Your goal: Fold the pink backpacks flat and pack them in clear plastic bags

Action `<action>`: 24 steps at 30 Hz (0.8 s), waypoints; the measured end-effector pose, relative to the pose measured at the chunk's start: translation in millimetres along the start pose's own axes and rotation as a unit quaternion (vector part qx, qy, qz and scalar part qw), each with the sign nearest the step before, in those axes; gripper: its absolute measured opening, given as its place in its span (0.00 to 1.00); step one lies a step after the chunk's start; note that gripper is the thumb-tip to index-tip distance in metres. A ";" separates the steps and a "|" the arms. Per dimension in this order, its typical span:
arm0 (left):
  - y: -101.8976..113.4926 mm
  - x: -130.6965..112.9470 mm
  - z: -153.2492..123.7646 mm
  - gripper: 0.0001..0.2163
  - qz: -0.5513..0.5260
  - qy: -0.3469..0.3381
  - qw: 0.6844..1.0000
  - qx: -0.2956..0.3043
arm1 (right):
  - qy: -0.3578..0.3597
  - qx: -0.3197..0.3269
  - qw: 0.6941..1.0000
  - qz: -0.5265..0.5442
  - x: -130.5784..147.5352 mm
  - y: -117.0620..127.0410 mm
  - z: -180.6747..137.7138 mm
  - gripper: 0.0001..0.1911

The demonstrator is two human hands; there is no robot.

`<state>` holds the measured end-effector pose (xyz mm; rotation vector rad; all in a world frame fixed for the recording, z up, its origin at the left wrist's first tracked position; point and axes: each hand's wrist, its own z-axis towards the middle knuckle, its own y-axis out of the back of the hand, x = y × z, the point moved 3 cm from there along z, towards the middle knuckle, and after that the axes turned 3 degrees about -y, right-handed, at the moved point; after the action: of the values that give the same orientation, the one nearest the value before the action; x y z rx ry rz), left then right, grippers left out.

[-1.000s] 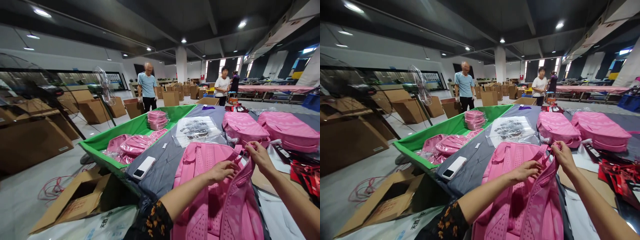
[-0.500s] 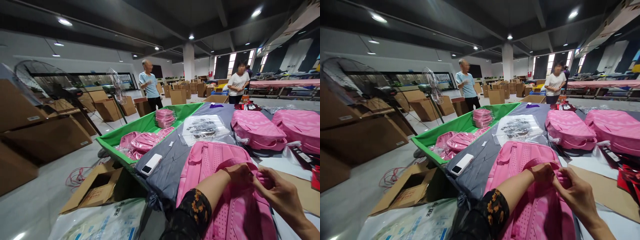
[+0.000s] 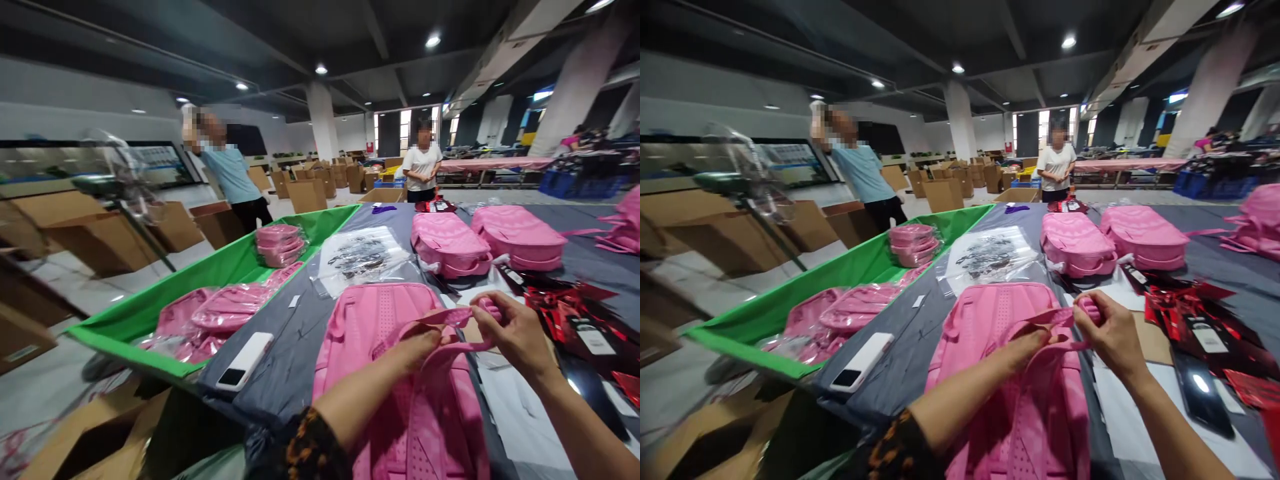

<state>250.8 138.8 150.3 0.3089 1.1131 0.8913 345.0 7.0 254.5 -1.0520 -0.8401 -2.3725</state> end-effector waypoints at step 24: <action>3.8 -46.5 -126.2 0.24 -0.392 0.265 0.881 -0.009 | 0.052 0.162 0.984 0.043 -54.1 -78.0 97.1 0.25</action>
<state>131.8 80.5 126.7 -0.4237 1.5630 0.2431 384.4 135.7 236.8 -0.8096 -1.0747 -2.1060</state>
